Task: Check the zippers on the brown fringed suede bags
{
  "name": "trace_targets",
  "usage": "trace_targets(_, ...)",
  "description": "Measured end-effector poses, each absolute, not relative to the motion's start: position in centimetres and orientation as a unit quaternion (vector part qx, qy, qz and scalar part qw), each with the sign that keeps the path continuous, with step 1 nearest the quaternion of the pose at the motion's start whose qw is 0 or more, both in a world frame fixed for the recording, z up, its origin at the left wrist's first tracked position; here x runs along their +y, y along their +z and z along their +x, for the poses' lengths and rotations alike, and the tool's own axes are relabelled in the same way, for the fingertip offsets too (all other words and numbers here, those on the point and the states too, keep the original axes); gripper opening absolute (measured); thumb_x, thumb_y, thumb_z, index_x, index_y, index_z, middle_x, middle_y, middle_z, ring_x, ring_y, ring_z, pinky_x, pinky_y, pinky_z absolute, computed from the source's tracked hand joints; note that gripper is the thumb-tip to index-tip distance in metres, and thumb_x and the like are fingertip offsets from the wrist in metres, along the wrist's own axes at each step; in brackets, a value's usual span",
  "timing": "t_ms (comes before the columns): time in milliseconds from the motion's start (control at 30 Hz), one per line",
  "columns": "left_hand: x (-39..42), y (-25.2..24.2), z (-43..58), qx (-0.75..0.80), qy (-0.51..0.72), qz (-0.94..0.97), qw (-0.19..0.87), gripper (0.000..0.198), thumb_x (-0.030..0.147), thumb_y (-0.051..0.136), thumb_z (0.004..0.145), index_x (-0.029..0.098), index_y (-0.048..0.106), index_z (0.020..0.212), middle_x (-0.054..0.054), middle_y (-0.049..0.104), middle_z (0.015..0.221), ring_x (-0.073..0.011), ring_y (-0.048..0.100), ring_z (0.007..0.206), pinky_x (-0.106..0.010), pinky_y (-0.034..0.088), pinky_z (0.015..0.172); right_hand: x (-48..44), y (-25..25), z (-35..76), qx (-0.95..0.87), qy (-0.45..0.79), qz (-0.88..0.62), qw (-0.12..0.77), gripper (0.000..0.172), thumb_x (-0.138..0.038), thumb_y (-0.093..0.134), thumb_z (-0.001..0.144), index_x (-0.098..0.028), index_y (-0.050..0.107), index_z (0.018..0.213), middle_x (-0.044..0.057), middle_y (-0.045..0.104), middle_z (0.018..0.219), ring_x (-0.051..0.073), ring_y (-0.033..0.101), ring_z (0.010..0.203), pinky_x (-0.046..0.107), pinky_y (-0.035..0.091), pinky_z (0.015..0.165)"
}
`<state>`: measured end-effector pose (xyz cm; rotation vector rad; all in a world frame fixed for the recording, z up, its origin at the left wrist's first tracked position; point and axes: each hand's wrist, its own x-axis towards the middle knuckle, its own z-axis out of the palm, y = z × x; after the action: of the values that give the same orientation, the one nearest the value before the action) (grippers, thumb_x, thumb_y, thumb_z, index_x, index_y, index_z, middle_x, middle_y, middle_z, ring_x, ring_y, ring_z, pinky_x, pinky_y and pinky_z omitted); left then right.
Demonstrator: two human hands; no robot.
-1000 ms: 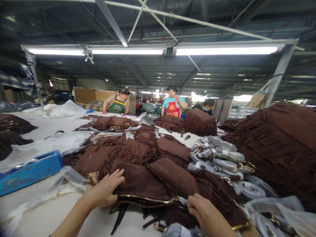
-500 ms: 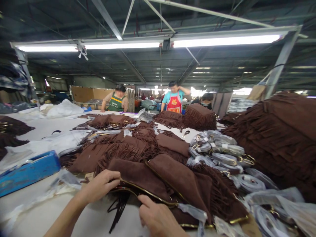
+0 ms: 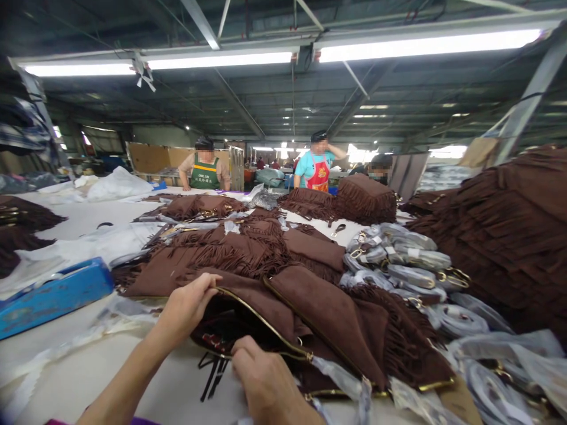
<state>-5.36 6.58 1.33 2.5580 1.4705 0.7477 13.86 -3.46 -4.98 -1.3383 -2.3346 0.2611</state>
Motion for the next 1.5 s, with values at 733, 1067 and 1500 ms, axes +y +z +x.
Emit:
trace_targets(733,6.7,1.3,-5.4,0.423,0.383,0.821,-0.019,0.012,0.024,0.042,0.094,0.023,0.054,0.096,-0.006,0.071,0.112,-0.0216,0.067,0.097,-0.033,0.05,0.082,-3.2,-4.1,15.0,-0.79,0.28,-0.479,0.261,0.017,-0.007,0.048,0.082,-0.019,0.057,0.073,0.0,0.059,0.074,0.014,0.053,0.071,0.023,0.038,0.067)
trace_targets(1067,6.4,2.1,-5.8,0.339,0.393,0.847,-0.118,0.015,0.025,0.051,0.094,0.02,0.057,0.082,-0.004,0.067,0.088,-0.021,0.06,0.087,-0.032,0.046,0.08,-2.8,-4.3,15.2,-0.702,0.302,-0.535,0.362,0.016,-0.015,0.046,0.084,-0.02,0.052,0.07,-0.002,0.055,0.069,0.014,0.05,0.068,0.026,0.037,0.066)
trace_targets(1500,1.2,1.6,-1.1,0.244,0.2,0.949,-0.016,0.02,0.013,0.042,0.092,0.02,0.059,0.084,-0.003,0.063,0.082,-0.017,0.062,0.072,-0.024,0.047,0.063,-3.7,-1.8,19.1,-0.664,0.244,-0.592,0.386,0.016,-0.028,0.042,0.086,-0.022,0.048,0.073,-0.003,0.051,0.069,0.016,0.049,0.068,0.027,0.035,0.065)
